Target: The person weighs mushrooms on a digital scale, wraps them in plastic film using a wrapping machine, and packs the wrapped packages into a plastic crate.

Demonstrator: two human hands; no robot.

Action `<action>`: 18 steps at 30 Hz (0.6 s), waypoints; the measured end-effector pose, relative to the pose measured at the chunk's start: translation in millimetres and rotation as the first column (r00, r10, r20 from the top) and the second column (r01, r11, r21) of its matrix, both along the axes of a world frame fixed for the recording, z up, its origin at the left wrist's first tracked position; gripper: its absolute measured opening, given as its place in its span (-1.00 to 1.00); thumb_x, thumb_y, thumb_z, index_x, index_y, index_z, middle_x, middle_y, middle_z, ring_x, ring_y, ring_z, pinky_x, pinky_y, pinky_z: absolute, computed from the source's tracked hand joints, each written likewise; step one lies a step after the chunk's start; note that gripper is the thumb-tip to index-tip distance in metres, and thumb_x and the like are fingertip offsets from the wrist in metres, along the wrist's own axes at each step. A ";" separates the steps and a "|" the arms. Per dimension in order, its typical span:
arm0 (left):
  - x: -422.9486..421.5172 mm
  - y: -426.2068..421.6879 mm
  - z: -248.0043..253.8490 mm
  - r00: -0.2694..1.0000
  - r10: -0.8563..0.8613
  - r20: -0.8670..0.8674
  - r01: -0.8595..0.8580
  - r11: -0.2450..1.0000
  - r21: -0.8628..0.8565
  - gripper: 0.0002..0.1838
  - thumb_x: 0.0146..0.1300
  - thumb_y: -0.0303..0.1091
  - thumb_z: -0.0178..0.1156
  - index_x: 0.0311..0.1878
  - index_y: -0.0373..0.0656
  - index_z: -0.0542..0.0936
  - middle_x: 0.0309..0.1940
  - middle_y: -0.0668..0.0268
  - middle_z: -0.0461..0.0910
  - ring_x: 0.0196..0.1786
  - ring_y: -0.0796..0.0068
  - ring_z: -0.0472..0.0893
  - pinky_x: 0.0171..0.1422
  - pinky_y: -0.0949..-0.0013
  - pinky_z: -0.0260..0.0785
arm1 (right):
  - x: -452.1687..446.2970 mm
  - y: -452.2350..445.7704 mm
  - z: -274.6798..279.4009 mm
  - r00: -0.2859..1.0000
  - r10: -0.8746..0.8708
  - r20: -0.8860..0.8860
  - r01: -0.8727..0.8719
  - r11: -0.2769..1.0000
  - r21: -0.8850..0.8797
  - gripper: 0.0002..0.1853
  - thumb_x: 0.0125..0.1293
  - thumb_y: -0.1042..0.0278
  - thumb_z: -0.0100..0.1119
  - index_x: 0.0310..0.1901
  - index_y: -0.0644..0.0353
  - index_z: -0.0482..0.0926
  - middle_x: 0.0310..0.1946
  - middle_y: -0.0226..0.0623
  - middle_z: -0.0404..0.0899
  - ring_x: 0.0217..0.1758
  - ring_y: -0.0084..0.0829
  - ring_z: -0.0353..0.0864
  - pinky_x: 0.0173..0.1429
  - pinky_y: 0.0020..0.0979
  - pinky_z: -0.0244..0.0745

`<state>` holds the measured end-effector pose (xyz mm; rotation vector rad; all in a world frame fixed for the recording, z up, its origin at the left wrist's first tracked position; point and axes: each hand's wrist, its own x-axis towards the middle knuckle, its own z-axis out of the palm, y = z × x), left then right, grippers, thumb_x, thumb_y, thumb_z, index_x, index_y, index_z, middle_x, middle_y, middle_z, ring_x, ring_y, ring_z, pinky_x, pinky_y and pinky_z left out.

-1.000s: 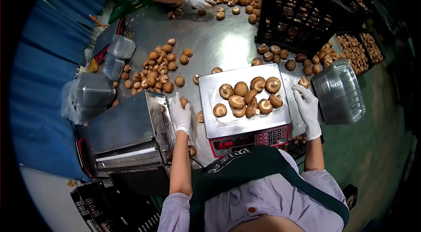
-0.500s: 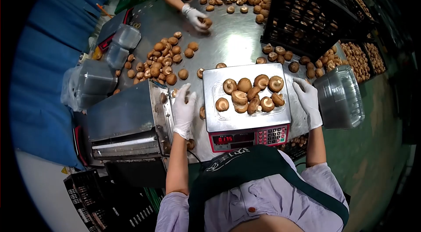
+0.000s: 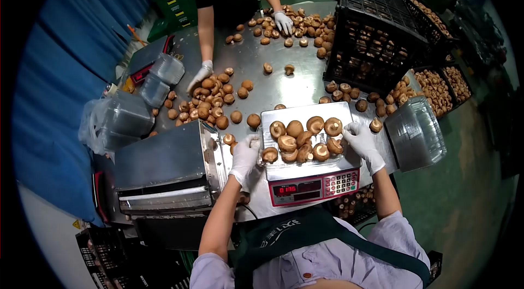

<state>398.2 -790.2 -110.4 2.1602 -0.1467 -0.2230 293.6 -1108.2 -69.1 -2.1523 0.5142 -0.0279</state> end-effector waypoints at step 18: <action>64.3 348.8 64.2 0.974 0.224 -0.038 -0.217 0.967 0.136 -0.76 0.15 -0.31 0.12 -0.17 -0.18 0.66 -0.41 0.09 0.66 -0.45 0.28 0.66 -0.25 0.29 0.50 | 130.6 341.4 12.0 0.969 0.236 0.077 -0.237 0.971 0.007 -0.75 0.13 0.28 0.11 -0.37 0.30 0.66 -0.55 -0.21 0.65 -0.49 -0.44 0.66 -0.27 -0.43 0.55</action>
